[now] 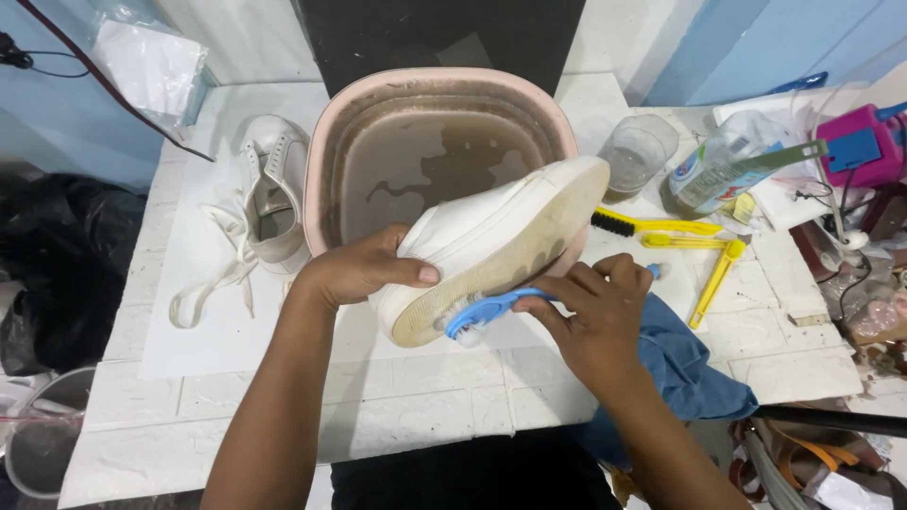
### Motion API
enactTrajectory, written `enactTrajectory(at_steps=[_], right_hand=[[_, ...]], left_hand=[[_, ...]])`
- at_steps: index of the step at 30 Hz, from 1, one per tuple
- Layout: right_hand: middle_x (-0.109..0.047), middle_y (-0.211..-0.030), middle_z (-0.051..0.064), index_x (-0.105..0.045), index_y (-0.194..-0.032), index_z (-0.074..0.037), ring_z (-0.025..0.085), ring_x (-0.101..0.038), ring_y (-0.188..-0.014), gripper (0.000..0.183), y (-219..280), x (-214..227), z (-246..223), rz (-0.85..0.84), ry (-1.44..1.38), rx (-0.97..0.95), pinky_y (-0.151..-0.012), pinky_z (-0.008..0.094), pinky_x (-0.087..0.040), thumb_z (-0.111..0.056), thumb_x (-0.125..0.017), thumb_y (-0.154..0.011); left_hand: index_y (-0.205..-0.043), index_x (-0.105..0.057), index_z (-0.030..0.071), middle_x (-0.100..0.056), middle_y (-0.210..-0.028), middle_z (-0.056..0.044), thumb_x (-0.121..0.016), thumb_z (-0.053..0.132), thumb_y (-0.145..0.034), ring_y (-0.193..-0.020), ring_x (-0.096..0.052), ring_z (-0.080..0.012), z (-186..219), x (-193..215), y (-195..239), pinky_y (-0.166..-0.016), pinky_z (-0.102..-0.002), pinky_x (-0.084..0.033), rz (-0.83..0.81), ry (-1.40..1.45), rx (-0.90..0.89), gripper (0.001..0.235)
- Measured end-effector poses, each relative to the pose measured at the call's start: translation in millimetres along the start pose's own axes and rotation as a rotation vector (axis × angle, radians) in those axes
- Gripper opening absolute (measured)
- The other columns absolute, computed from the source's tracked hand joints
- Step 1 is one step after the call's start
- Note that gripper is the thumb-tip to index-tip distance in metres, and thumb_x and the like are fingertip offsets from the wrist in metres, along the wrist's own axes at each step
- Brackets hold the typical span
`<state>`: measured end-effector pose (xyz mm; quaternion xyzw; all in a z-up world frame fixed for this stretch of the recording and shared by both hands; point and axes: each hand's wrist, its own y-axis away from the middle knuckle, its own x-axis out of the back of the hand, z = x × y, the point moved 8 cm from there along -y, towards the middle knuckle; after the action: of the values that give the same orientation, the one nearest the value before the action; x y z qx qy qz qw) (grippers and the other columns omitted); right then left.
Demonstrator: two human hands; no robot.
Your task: The person scrubs the sole and upper of a white sneaker using a blue brush and a cleaning solution. They repeatedly dip the brush into a pink basin of soapy water to clean the shoe thoroughly.
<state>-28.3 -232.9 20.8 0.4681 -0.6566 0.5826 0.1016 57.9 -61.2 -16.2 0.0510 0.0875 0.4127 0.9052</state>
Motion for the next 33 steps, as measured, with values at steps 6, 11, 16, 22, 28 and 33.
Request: enactTrajectory(at_steps=[6, 11, 16, 22, 28, 33], right_hand=[[-0.04, -0.049, -0.002, -0.067, -0.076, -0.022, 0.019, -0.037, -0.071, 0.014, 3, 11, 41, -0.021, -0.043, -0.105, -0.074, 0.033, -0.029, -0.035, -0.073, -0.077], [-0.04, -0.048, -0.002, -0.067, -0.077, -0.022, 0.022, -0.039, -0.067, 0.016, 7, 6, -4, -0.008, -0.029, -0.08, -0.071, 0.036, -0.031, -0.037, -0.074, -0.074], [-0.042, -0.051, -0.005, -0.065, -0.074, -0.027, 0.021, -0.044, -0.066, 0.018, 7, -3, -46, 0.001, -0.051, 0.055, -0.066, 0.037, -0.032, -0.042, -0.073, -0.07], [-0.041, -0.048, -0.003, -0.067, -0.076, -0.022, 0.02, -0.04, -0.066, 0.015, -1, 6, -34, -0.01, -0.145, -0.104, -0.07, 0.034, -0.032, -0.035, -0.072, -0.078], [-0.047, -0.049, -0.002, -0.068, -0.074, -0.024, 0.023, -0.047, -0.065, 0.014, -2, 1, -11, -0.013, -0.13, -0.019, -0.069, 0.036, -0.036, -0.033, -0.077, -0.068], [-0.048, -0.05, 0.004, -0.067, -0.079, -0.013, 0.026, -0.048, -0.068, 0.016, -2, 52, 82, -0.007, 0.111, -0.303, -0.072, 0.035, -0.035, -0.023, -0.08, -0.079]], left_hand=[[-0.098, -0.068, -0.004, -0.067, -0.072, -0.019, -0.076, 0.03, -0.056, -0.054, -0.065, -0.029, -7, 5, -2, -0.05, -0.039, -0.056, -0.015, -0.002, -0.005, 0.055], [-0.099, -0.067, -0.005, -0.067, -0.073, -0.019, -0.076, 0.033, -0.056, -0.054, -0.066, -0.0299, 0, 1, 0, -0.05, -0.04, -0.056, -0.023, -0.011, -0.017, 0.058], [-0.099, -0.067, -0.005, -0.067, -0.074, -0.018, -0.076, 0.034, -0.057, -0.054, -0.065, -0.0288, -1, 2, 1, -0.049, -0.039, -0.056, -0.015, -0.03, -0.025, 0.057], [-0.101, -0.066, -0.004, -0.067, -0.075, -0.018, -0.076, 0.033, -0.059, -0.057, -0.065, -0.0294, -4, -2, 1, -0.05, -0.04, -0.057, -0.074, 0.001, -0.031, 0.056], [-0.103, -0.065, -0.005, -0.067, -0.078, -0.021, -0.075, 0.032, -0.06, -0.059, -0.066, -0.0317, 2, 0, 5, -0.051, -0.042, -0.057, -0.064, -0.001, 0.001, 0.057], [-0.097, -0.068, -0.004, -0.067, -0.071, -0.017, -0.071, 0.029, -0.061, -0.055, -0.065, -0.0267, 9, -2, 3, -0.048, -0.039, -0.057, -0.043, -0.014, 0.023, 0.049]])
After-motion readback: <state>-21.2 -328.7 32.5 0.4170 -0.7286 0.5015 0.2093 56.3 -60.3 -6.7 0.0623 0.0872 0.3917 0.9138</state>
